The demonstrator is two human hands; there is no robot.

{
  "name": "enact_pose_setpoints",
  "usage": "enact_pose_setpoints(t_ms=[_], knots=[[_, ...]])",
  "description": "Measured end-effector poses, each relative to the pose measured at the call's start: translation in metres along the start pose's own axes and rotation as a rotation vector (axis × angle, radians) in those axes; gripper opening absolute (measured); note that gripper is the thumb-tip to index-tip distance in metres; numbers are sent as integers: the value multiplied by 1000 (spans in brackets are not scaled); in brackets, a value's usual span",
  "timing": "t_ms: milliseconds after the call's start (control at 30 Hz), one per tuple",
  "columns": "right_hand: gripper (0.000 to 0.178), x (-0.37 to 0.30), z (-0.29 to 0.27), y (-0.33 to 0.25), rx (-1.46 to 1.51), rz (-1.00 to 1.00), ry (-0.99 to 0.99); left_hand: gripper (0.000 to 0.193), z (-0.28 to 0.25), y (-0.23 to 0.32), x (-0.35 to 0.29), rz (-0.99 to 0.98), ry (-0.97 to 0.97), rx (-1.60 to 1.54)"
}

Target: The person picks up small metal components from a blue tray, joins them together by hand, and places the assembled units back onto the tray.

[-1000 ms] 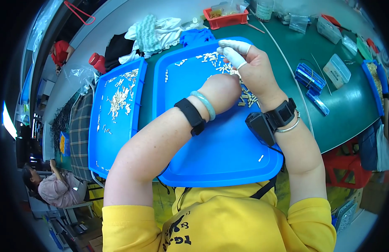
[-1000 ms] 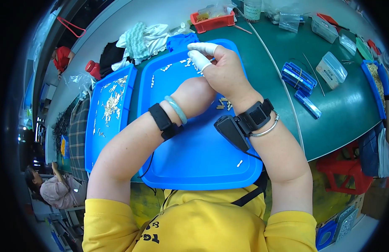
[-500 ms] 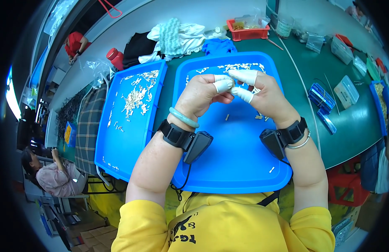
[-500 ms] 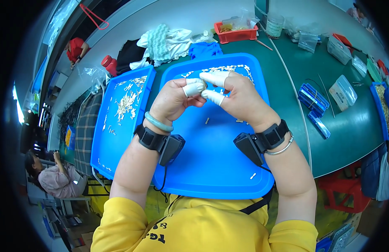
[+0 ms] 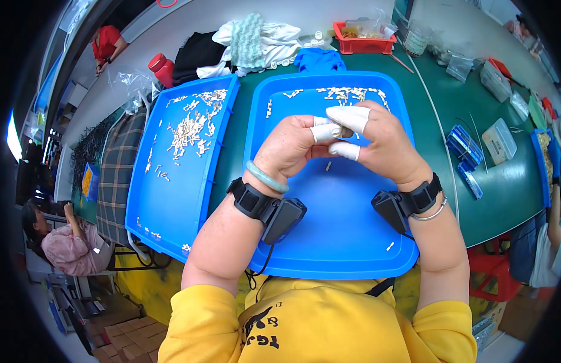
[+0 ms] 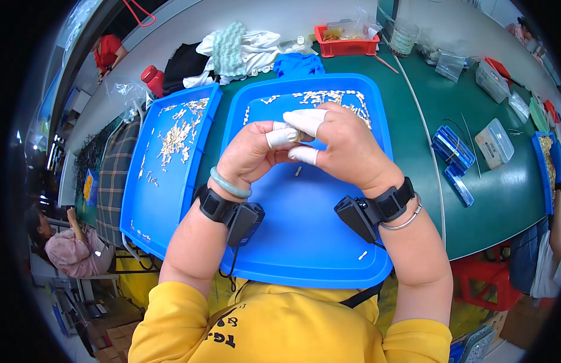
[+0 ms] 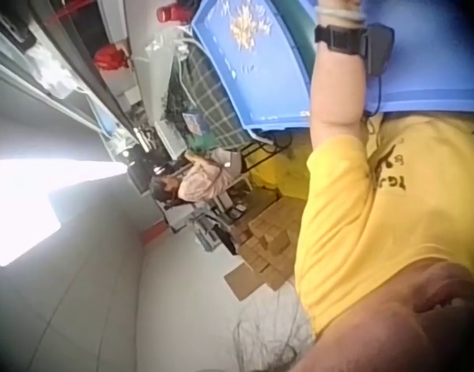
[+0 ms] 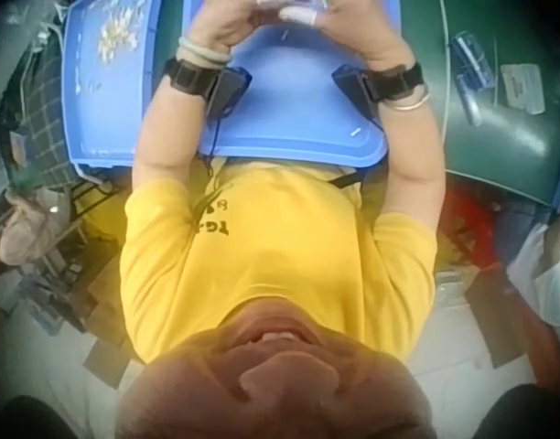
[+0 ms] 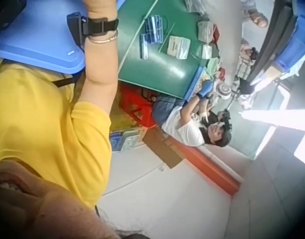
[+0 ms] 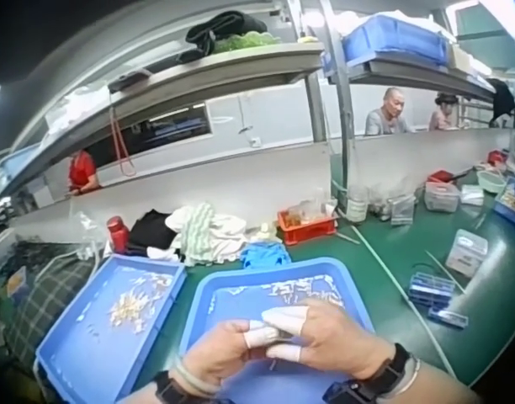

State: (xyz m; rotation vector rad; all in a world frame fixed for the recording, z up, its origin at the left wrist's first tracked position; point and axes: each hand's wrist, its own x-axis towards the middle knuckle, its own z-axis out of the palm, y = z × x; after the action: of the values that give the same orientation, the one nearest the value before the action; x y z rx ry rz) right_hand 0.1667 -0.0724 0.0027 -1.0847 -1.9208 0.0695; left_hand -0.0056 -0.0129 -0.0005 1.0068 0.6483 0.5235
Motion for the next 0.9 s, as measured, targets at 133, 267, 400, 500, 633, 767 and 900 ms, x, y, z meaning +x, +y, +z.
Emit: enact_pose_setpoints(t_ms=[133,267,400,500,633,767,900], knots=[[35,0,1,0,-45,-51,-13,22,-1,0,-1,3,-55,-21],[35,-3,0,4,-80,-73,-45,22,-4,-1,-4,-60,-144,-27],[38,-2,-3,1,-74,-161,-69,20,-1,0,-9,-23,-151,75],[47,3,-6,-7,56,-43,-36,19,2,3,-13,114,-101,293],[56,1,-3,2,26,-79,76,21,3,3,-14,774,38,836],[58,3,-2,1,24,-80,44,25,2,7,-18,1010,60,903],[57,4,-4,-2,18,-48,31,25,4,8,-20,1038,98,904]])
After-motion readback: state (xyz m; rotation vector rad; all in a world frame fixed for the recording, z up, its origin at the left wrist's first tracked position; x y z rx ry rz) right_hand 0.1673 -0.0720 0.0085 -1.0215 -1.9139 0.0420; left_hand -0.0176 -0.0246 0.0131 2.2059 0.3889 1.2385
